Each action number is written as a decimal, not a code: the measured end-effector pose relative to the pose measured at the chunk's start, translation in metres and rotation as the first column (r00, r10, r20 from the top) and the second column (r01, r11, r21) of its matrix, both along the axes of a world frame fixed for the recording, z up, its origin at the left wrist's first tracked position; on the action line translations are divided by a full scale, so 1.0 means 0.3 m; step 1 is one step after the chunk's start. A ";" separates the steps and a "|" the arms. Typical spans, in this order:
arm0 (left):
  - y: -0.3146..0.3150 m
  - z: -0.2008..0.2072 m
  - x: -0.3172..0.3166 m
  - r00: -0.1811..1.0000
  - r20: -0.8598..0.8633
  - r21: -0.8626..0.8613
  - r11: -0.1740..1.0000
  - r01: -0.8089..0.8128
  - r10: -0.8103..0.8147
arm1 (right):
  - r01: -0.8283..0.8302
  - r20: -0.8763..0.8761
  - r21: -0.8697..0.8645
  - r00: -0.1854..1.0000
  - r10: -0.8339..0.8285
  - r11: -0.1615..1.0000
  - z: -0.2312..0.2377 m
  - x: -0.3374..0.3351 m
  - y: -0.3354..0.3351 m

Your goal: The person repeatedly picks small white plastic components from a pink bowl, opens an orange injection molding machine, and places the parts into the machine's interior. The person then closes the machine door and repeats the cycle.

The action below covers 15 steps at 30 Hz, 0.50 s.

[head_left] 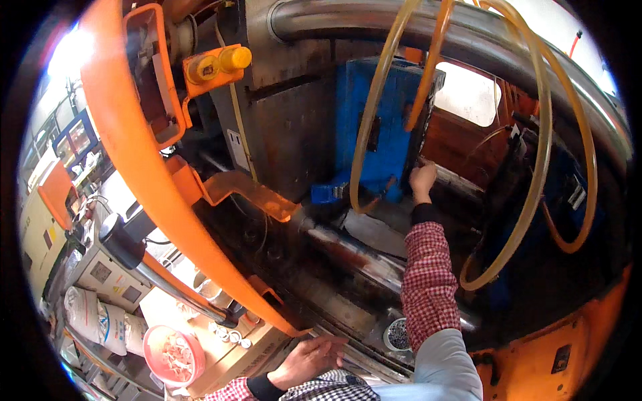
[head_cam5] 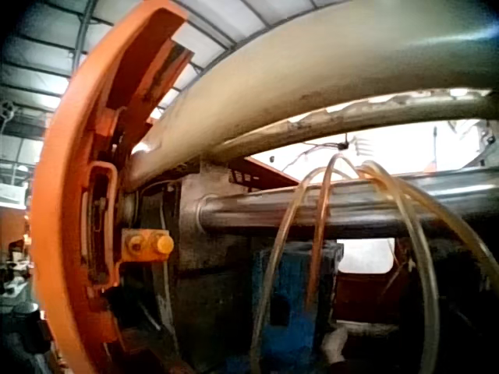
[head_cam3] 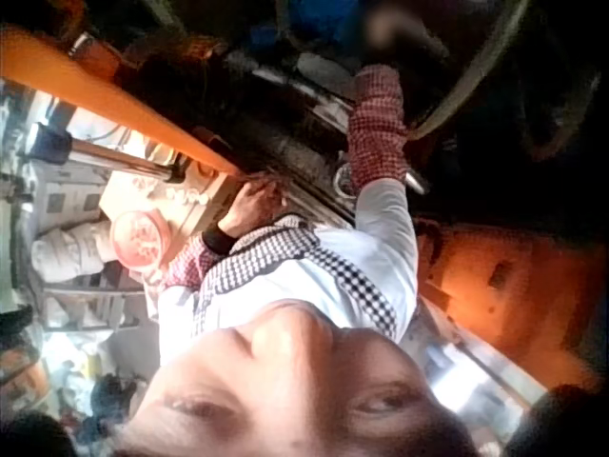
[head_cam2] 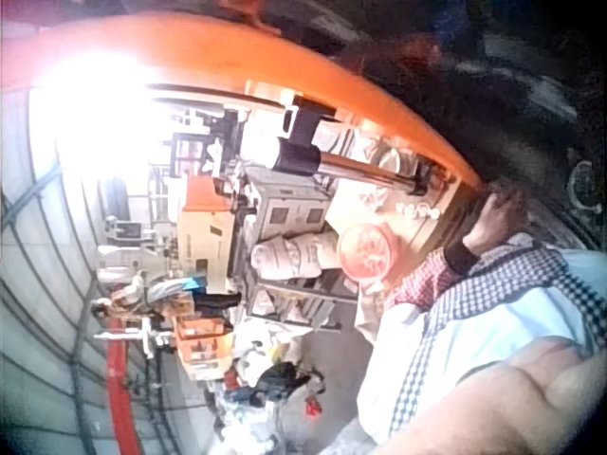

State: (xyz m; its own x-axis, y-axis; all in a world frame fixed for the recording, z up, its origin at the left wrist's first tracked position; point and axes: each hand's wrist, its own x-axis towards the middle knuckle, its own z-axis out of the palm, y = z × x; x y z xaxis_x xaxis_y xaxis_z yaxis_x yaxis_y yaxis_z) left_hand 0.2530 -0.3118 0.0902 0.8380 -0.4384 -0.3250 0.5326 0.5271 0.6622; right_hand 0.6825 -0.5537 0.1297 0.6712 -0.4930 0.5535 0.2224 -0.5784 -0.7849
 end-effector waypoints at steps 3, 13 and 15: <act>-0.006 0.006 0.020 0.993 0.115 0.003 0.999 -0.034 0.033 | 0.035 0.042 -0.208 0.999 -0.027 0.977 0.038 -0.101 -0.019; -0.030 0.022 0.127 0.978 0.187 0.325 0.934 -0.146 0.088 | -0.918 -0.411 -0.154 0.397 0.821 0.367 0.055 -1.097 0.228; -0.028 0.019 0.129 0.952 0.303 0.347 0.927 -0.145 0.035 | -0.900 -0.416 -0.087 0.422 0.806 0.426 0.035 -1.142 0.244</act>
